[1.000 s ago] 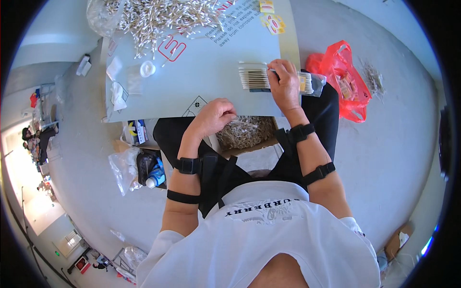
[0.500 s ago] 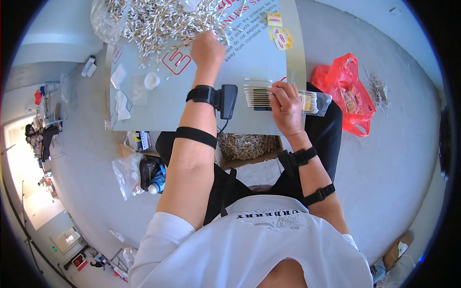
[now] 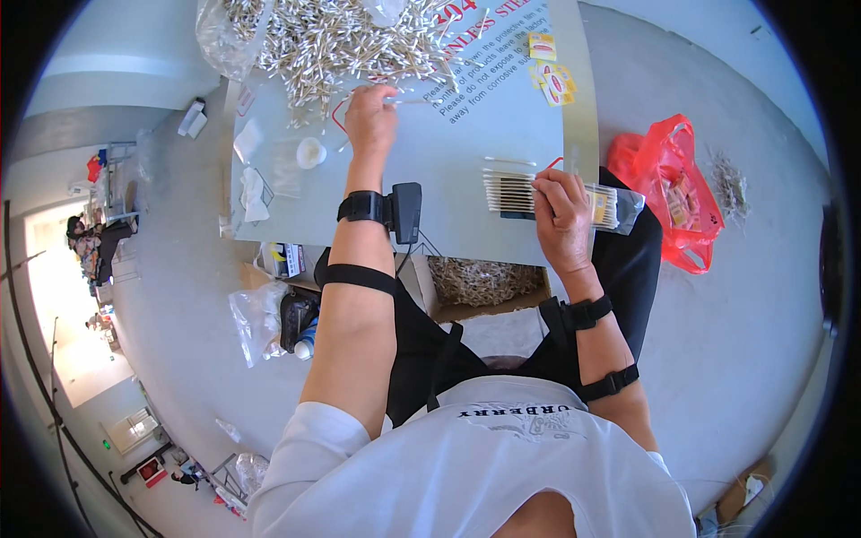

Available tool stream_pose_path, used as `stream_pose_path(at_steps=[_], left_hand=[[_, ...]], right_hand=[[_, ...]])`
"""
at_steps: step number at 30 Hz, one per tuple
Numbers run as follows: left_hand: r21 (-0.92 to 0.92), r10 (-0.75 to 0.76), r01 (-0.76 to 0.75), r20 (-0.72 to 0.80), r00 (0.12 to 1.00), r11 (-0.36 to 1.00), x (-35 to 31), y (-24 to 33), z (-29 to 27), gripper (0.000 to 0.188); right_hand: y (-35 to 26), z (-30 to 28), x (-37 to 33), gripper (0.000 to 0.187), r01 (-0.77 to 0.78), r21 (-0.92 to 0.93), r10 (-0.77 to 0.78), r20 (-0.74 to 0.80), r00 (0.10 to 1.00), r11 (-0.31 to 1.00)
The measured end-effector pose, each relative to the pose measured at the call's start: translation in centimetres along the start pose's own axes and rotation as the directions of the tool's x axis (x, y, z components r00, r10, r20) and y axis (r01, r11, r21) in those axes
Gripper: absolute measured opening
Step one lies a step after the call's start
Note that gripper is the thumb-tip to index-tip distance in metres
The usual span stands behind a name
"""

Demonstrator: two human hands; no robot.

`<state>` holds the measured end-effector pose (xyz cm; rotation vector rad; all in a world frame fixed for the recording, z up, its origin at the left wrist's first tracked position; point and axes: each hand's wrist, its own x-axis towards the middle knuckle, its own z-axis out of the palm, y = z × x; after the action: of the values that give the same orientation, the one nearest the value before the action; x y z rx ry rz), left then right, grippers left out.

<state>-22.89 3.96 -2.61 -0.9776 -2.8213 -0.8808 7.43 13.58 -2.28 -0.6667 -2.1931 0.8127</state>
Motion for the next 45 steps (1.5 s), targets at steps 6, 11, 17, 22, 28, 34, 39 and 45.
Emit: stream_pose_path(at_steps=[6,11,17,22,28,34,39,45], left_hand=[[0.062,0.058,-0.066,0.116,0.991,0.996,-0.4,1.8,1.0,0.014],[0.141,0.083,-0.102,0.139,0.987,0.985,-1.0,2.2,1.0,0.008],[0.395,-0.013,-0.029,0.103,0.995,0.918,-1.4,0.4,0.0,0.006],[-0.029,0.146,-0.146,0.016,0.989,0.989,-0.5,3.5,2.4,0.029],[0.120,-0.058,0.042,0.132,0.989,0.992,0.3,9.2,5.1,0.030],[0.019,-0.288,0.288,0.142,0.947,0.957,0.6,7.8,4.2,0.017],[-0.138,-0.256,0.317,0.337,0.906,0.939,-3.0,5.3,2.4,0.012],[-0.026,0.081,-0.078,0.415,0.906,0.997,-4.9,7.7,1.4,0.006]], right_hand=[[0.5,-0.1,-0.2,0.010,0.006,0.008,-0.006,-0.010,1.000,1.000],[0.5,-0.1,0.0,0.010,0.014,0.019,-0.014,-0.015,1.000,1.000],[0.3,-0.3,-0.2,0.011,0.012,-0.013,-0.012,-0.003,1.000,1.000],[-0.1,0.2,-0.3,0.010,0.009,0.007,-0.009,-0.007,1.000,1.000],[-0.1,-0.3,0.0,0.009,0.005,0.006,-0.005,-0.002,1.000,1.000],[0.2,-0.5,0.0,0.006,-0.007,0.039,0.007,-0.022,1.000,0.999],[-0.2,-0.1,-0.4,0.008,-0.022,0.036,0.022,-0.012,1.000,0.999],[-0.3,-0.1,-0.8,0.009,-0.044,0.035,0.044,-0.010,0.999,0.998]])
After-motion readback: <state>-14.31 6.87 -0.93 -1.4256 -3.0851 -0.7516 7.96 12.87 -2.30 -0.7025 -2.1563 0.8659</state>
